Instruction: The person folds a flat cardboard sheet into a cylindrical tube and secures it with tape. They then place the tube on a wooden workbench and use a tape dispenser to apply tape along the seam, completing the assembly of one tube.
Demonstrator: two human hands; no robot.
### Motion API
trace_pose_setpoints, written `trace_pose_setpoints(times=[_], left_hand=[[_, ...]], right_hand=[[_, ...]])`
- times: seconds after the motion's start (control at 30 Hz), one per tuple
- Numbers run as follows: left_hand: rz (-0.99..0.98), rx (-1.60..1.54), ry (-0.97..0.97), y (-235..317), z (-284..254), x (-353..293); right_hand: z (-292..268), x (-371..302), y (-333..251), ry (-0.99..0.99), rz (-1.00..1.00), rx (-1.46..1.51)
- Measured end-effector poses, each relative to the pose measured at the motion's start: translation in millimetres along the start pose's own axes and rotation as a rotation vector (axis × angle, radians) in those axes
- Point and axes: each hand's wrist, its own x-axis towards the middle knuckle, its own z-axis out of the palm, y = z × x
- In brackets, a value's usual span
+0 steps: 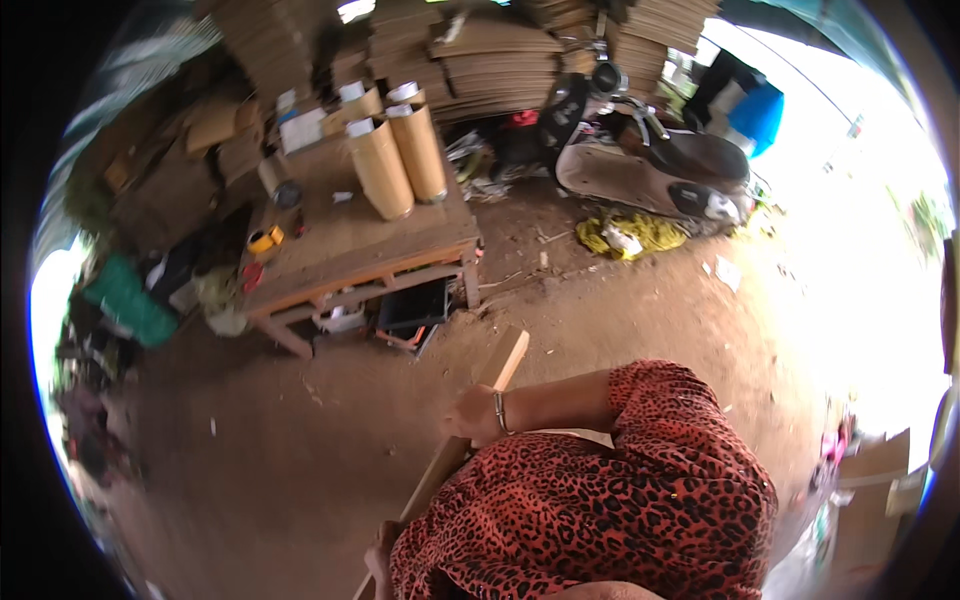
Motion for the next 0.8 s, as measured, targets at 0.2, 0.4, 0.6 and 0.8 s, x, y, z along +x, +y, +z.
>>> trace_pose_setpoints(times=[0.2,0.4,0.6,0.8], left_hand=[[0.450,0.090,-0.201,49,-51,115],[0.771,0.033,-0.235,145,-61,152],[1.123,0.170,-0.050,269,-21,173],[1.172,0.330,-0.120,416,23,160]], right_hand=[[26,-52,1,-0.045,0.473,-0.026],[35,-119,-11,0.355,0.591,-0.002],[84,-202,28,0.422,0.778,-0.032],[60,-324,63,0.643,0.899,-0.091]])
